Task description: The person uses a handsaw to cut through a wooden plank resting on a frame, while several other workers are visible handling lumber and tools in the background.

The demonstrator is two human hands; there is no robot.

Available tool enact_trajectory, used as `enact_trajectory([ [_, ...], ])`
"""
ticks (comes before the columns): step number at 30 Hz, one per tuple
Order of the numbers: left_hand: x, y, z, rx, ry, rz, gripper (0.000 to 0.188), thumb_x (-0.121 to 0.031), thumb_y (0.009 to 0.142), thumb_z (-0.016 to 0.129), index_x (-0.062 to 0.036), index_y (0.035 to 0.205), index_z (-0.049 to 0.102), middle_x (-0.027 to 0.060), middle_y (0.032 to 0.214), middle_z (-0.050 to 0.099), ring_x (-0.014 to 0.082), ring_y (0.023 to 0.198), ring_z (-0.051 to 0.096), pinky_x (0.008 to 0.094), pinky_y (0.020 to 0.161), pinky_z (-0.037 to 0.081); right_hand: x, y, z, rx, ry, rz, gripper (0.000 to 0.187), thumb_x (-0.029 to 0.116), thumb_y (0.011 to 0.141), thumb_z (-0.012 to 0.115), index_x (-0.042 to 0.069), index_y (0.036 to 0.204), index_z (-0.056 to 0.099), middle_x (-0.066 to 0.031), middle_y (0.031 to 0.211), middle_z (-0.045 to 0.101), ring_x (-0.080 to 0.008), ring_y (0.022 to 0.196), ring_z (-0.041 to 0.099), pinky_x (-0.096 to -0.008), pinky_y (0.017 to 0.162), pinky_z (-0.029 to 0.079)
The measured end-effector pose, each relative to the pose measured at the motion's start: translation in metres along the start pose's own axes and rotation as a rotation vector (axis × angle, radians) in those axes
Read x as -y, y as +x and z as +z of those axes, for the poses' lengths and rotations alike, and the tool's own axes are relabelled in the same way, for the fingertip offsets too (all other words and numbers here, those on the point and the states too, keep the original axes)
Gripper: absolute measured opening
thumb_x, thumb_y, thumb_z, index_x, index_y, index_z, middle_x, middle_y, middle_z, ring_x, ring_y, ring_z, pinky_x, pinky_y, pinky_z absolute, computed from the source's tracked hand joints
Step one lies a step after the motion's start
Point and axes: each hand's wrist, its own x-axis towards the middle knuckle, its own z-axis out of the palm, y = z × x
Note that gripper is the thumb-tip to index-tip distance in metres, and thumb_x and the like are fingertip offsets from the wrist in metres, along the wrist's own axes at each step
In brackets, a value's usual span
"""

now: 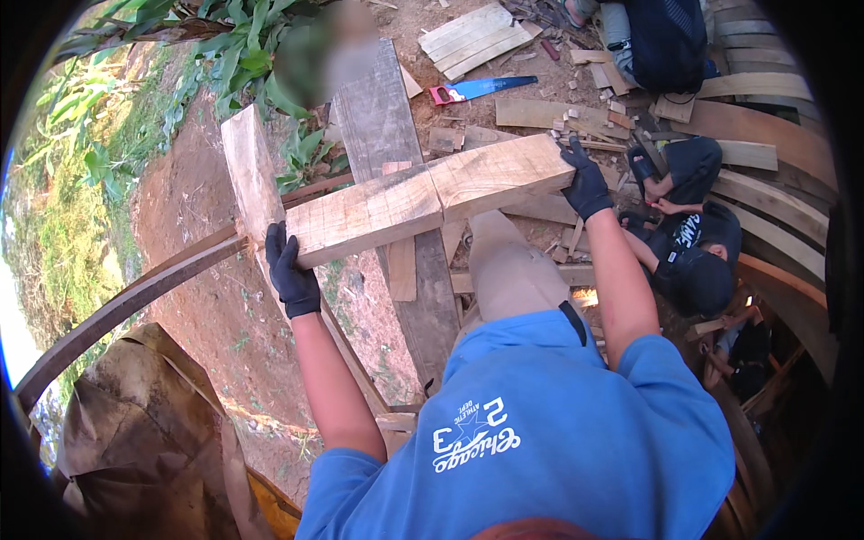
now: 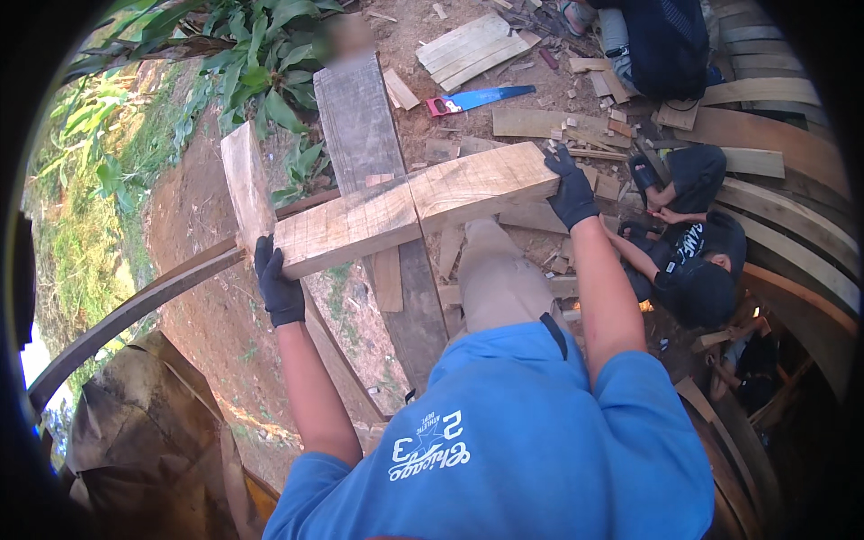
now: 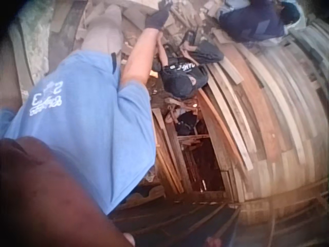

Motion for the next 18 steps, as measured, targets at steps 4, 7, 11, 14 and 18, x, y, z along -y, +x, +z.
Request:
enact_trajectory([
  [4, -0.013, -0.004, 0.000, -0.029, -0.028, -0.202, 0.056, -0.004, 0.096, 0.062, 0.0022, 0.151, 0.054, 0.0153, 0.146, 0.063, 0.0274, 0.137, 0.057, 0.0420, 0.119, 0.042, 0.003, 0.008, -0.014, 0.053, -0.079, 0.216, 0.073, 0.018, 0.096, 0.069, 0.006, 0.162, 0.042, -0.0117, 0.154, 0.057, -0.0274, 0.137, 0.058, -0.0460, 0.110, 0.051],
  [7, -0.030, 0.013, -0.020, 0.137, 0.090, -0.501, 0.058, -0.006, 0.095, 0.063, 0.0018, 0.152, 0.053, 0.0168, 0.142, 0.065, 0.0288, 0.132, 0.062, 0.0428, 0.116, 0.045, 0.009, 0.015, -0.027, 0.272, -0.277, 0.268, 0.071, 0.021, 0.096, 0.070, 0.004, 0.160, 0.045, -0.0093, 0.147, 0.062, -0.0258, 0.127, 0.064, -0.0447, 0.106, 0.054],
  [11, -0.023, 0.017, 0.023, 0.053, 1.190, -0.443, 0.083, -0.056, 0.097, 0.055, 0.0084, 0.150, 0.053, 0.0268, 0.148, 0.060, 0.0397, 0.136, 0.060, 0.0472, 0.116, 0.046, 0.001, 0.042, -0.034, 0.209, -0.350, 0.366, 0.068, 0.023, 0.099, 0.068, 0.002, 0.160, 0.044, -0.0079, 0.144, 0.063, -0.0215, 0.125, 0.066, -0.0422, 0.104, 0.056],
  [14, 0.005, 0.025, 0.029, -0.198, 1.445, -0.287, 0.123, -0.094, 0.088, 0.036, 0.0144, 0.142, 0.058, 0.0348, 0.147, 0.058, 0.0480, 0.137, 0.057, 0.0506, 0.117, 0.042, -0.013, 0.047, -0.001, -0.022, -1.081, 0.298, 0.069, 0.033, 0.103, 0.062, 0.001, 0.161, 0.043, -0.0169, 0.139, 0.067, -0.0278, 0.128, 0.065, -0.0433, 0.105, 0.054],
  [18, -0.001, 0.020, 0.041, -0.291, 1.357, -0.290, 0.116, -0.091, 0.091, 0.034, 0.0132, 0.126, 0.070, 0.0382, 0.129, 0.067, 0.0481, 0.129, 0.063, 0.0513, 0.113, 0.045, -0.013, 0.041, 0.023, -0.313, -1.599, 0.148, 0.077, 0.055, 0.103, 0.056, -0.001, 0.156, 0.051, -0.0295, 0.138, 0.067, -0.0376, 0.134, 0.061, -0.0439, 0.113, 0.045],
])
